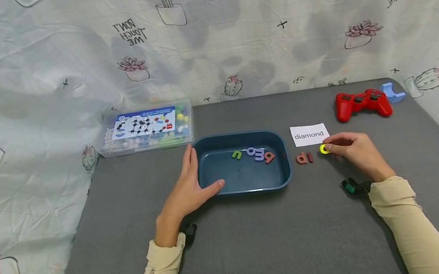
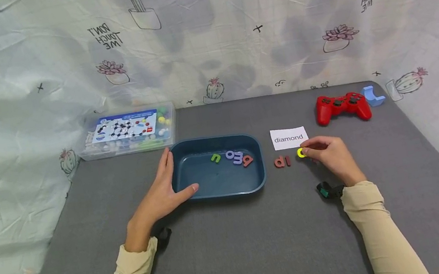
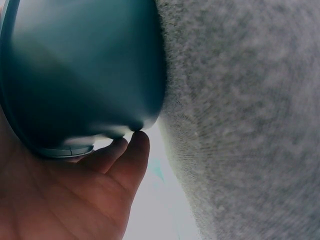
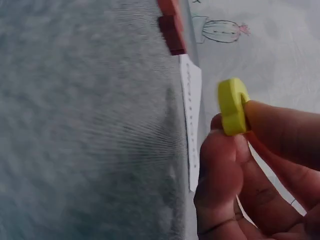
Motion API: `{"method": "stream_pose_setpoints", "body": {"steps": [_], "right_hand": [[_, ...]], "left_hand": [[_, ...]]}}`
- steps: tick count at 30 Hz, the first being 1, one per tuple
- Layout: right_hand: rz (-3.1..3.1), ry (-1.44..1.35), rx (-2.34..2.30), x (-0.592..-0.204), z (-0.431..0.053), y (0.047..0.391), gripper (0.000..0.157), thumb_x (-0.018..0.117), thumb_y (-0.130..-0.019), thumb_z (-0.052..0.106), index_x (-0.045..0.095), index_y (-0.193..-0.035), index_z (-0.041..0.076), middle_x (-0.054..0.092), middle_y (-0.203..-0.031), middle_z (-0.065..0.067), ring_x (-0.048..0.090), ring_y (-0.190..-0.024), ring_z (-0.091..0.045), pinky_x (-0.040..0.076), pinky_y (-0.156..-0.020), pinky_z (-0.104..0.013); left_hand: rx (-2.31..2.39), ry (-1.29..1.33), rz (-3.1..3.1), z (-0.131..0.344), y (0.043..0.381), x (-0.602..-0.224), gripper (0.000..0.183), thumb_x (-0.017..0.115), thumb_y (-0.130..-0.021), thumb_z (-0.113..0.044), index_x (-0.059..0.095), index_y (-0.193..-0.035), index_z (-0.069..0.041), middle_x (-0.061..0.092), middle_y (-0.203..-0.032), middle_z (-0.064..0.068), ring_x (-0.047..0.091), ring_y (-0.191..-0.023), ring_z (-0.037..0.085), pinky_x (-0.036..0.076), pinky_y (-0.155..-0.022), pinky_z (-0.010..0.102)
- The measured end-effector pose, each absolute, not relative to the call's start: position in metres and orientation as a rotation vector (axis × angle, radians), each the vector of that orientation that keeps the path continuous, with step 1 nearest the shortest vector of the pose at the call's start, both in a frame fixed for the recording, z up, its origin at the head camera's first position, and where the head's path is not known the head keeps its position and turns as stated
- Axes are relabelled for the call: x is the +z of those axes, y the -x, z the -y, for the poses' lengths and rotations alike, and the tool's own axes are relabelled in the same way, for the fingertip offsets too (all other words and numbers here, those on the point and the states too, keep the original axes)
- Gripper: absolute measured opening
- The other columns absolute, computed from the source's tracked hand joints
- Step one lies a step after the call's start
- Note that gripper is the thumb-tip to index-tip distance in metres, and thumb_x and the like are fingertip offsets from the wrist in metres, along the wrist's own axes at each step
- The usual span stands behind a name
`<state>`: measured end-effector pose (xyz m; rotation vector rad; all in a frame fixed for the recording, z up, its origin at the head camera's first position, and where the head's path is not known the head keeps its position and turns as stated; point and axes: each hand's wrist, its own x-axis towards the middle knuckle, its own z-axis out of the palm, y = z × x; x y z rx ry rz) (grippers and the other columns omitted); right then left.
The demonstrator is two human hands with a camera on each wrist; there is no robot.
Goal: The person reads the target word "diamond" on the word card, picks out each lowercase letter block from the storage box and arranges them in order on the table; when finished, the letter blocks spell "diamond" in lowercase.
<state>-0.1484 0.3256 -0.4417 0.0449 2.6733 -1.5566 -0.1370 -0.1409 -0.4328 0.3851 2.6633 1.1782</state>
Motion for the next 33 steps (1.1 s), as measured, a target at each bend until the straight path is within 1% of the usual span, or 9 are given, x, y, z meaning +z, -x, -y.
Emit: {"method": "stream_pose_setpoints", "body": {"steps": [2, 6, 10, 13, 19, 22, 25, 29, 33], "right_hand": [[-2.681, -0.03, -1.516, -0.443, -0.325, 0.148, 0.032, 0.073, -0.104, 0.019, 0.073, -0.125, -0.005, 0.074, -0.101, -0.002, 0.063, -0.082, -0.016, 0.052, -0.068, -0.027], [-2.704, 0.013, -1.435, -0.447, -0.322, 0.149, 0.027, 0.072, -0.104, 0.014, 0.074, -0.122, -0.006, 0.074, -0.101, -0.005, 0.063, -0.082, -0.015, 0.054, -0.07, -0.026], [-2.777, 0.05, -1.339, -0.448, -0.318, 0.15, 0.022, 0.074, -0.102, 0.012, 0.076, -0.117, -0.005, 0.072, -0.095, -0.01, 0.061, -0.077, -0.015, 0.05, -0.065, -0.026], [-2.838, 0.081, -1.284, -0.448, -0.314, 0.15, 0.019, 0.076, -0.101, 0.011, 0.077, -0.113, -0.002, 0.073, -0.095, -0.012, 0.059, -0.076, -0.016, 0.047, -0.063, -0.027], [-2.878, 0.126, -1.223, -0.448, -0.311, 0.15, 0.014, 0.076, -0.1, 0.008, 0.078, -0.11, -0.001, 0.075, -0.097, -0.013, 0.058, -0.081, -0.021, 0.046, -0.064, -0.028], [-2.874, 0.161, -1.194, -0.447, -0.312, 0.151, 0.016, 0.075, -0.101, 0.011, 0.078, -0.111, -0.001, 0.075, -0.099, -0.012, 0.059, -0.083, -0.022, 0.046, -0.065, -0.028], [-2.847, 0.234, -1.16, -0.445, -0.315, 0.152, 0.021, 0.075, -0.102, 0.013, 0.078, -0.116, -0.001, 0.072, -0.099, -0.011, 0.058, -0.084, -0.021, 0.047, -0.067, -0.028], [-2.797, 0.363, -1.108, -0.443, -0.321, 0.151, 0.03, 0.079, -0.098, 0.01, 0.074, -0.125, -0.003, 0.065, -0.101, -0.011, 0.057, -0.086, -0.022, 0.047, -0.07, -0.027], [-2.791, 0.421, -1.082, -0.446, -0.323, 0.15, 0.035, 0.082, -0.095, 0.007, 0.072, -0.127, -0.004, 0.061, -0.104, -0.011, 0.057, -0.088, -0.022, 0.047, -0.073, -0.027]], "left_hand": [[1.179, -0.387, -2.666, 0.141, 0.137, -0.434, 0.123, 0.073, -0.093, -0.061, -0.007, -0.172, -0.01, -0.017, -0.178, 0.004, 0.009, -0.163, 0.036, 0.027, -0.121, 0.066], [1.169, -0.393, -2.673, 0.14, 0.138, -0.434, 0.123, 0.073, -0.093, -0.062, -0.007, -0.172, -0.011, -0.018, -0.178, 0.002, 0.008, -0.163, 0.035, 0.026, -0.121, 0.065], [1.167, -0.399, -2.674, 0.141, 0.138, -0.435, 0.123, 0.073, -0.094, -0.061, -0.007, -0.172, -0.01, -0.017, -0.178, 0.005, 0.008, -0.163, 0.036, 0.026, -0.121, 0.066], [1.172, -0.397, -2.677, 0.141, 0.138, -0.435, 0.123, 0.073, -0.094, -0.061, -0.007, -0.172, -0.011, -0.016, -0.179, 0.005, 0.009, -0.163, 0.037, 0.026, -0.121, 0.066], [1.177, -0.389, -2.673, 0.141, 0.137, -0.435, 0.124, 0.073, -0.093, -0.062, -0.007, -0.172, -0.011, -0.017, -0.178, 0.003, 0.008, -0.163, 0.036, 0.026, -0.121, 0.066], [1.174, -0.382, -2.672, 0.141, 0.137, -0.436, 0.124, 0.073, -0.093, -0.061, -0.007, -0.172, -0.01, -0.017, -0.178, 0.003, 0.008, -0.163, 0.036, 0.025, -0.121, 0.066], [1.166, -0.375, -2.682, 0.141, 0.137, -0.436, 0.123, 0.073, -0.093, -0.062, -0.007, -0.172, -0.01, -0.017, -0.178, 0.003, 0.008, -0.163, 0.036, 0.025, -0.121, 0.066], [1.161, -0.372, -2.688, 0.14, 0.138, -0.435, 0.123, 0.073, -0.093, -0.062, -0.007, -0.172, -0.011, -0.017, -0.178, 0.002, 0.008, -0.163, 0.036, 0.025, -0.121, 0.066], [1.16, -0.383, -2.683, 0.14, 0.138, -0.434, 0.124, 0.073, -0.093, -0.062, -0.007, -0.172, -0.012, -0.017, -0.178, 0.002, 0.008, -0.163, 0.035, 0.026, -0.121, 0.065]]}}
